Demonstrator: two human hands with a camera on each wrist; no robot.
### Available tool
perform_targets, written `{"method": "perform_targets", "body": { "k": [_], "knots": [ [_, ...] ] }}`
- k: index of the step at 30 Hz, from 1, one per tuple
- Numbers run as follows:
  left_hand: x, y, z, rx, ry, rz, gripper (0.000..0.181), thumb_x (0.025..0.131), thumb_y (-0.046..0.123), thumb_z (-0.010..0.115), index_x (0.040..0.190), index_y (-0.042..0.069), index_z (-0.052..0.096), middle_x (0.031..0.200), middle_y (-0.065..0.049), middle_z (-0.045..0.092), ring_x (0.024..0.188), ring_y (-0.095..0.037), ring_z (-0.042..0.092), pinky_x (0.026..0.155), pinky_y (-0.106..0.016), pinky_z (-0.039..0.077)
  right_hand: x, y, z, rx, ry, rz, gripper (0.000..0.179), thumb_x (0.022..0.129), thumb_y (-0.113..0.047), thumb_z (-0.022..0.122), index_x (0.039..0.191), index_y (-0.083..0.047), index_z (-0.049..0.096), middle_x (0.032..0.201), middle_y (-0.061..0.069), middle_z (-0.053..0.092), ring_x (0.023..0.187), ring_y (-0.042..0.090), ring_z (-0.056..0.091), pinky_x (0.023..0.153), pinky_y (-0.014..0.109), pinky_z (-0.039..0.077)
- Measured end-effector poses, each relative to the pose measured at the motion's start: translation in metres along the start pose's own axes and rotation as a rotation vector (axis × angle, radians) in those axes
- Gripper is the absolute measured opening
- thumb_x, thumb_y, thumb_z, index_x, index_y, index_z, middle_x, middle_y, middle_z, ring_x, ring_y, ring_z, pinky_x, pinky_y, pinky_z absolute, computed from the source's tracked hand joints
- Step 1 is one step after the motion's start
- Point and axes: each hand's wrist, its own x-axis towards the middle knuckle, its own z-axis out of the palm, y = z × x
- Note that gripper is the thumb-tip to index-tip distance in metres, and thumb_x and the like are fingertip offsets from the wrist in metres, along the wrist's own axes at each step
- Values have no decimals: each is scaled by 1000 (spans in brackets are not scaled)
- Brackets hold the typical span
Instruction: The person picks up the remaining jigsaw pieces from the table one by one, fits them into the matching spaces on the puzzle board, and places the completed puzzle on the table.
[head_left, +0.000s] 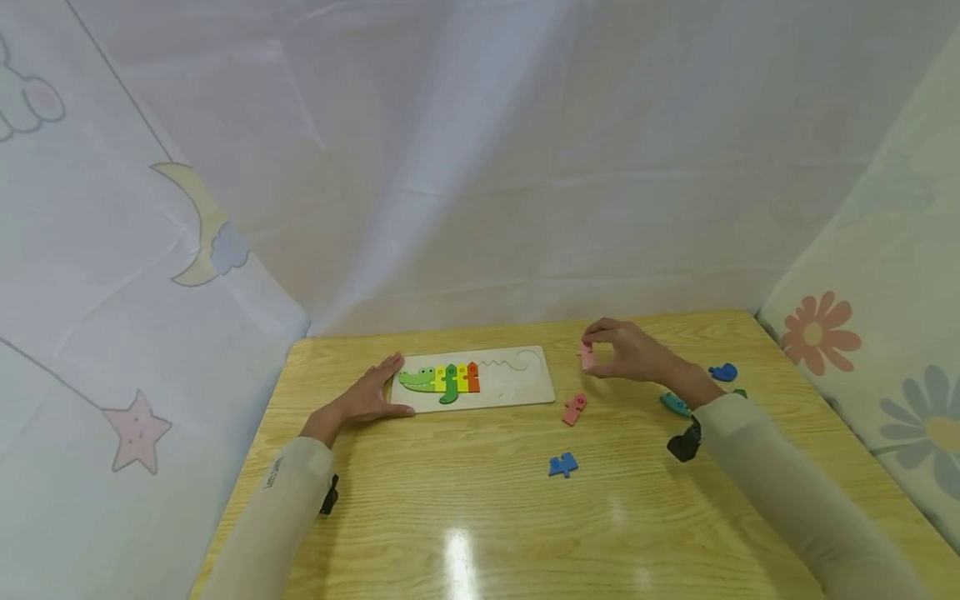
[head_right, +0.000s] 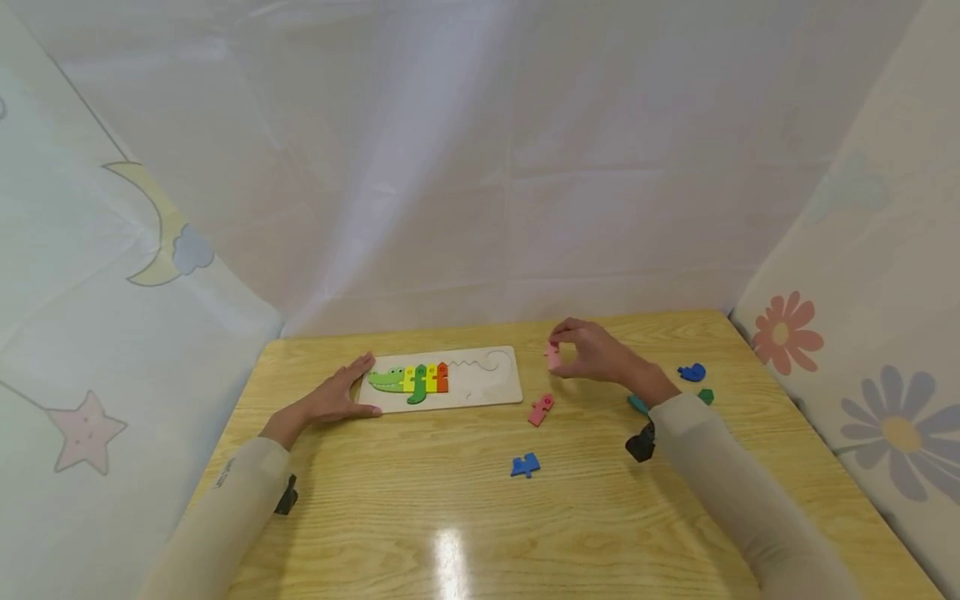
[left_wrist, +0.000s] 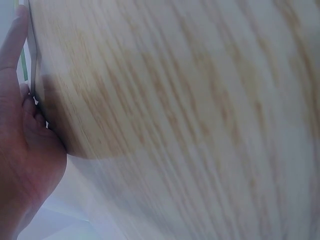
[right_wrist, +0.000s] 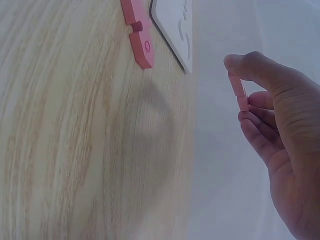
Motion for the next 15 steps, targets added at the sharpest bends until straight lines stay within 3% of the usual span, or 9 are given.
{"method": "perform_targets", "body": {
  "k": [15],
  "knots": [
    [0, 1, 0, -9, 4, -10, 118, 88, 48, 85, 168, -3, 16, 177, -20, 9, 164, -37, 9, 132, -59, 6, 8, -8, 9, 9, 23, -43, 48, 81, -14, 93, 120, 8, 75, 122, 20, 69, 107, 37, 70, 86, 56, 61]
  ]
}}
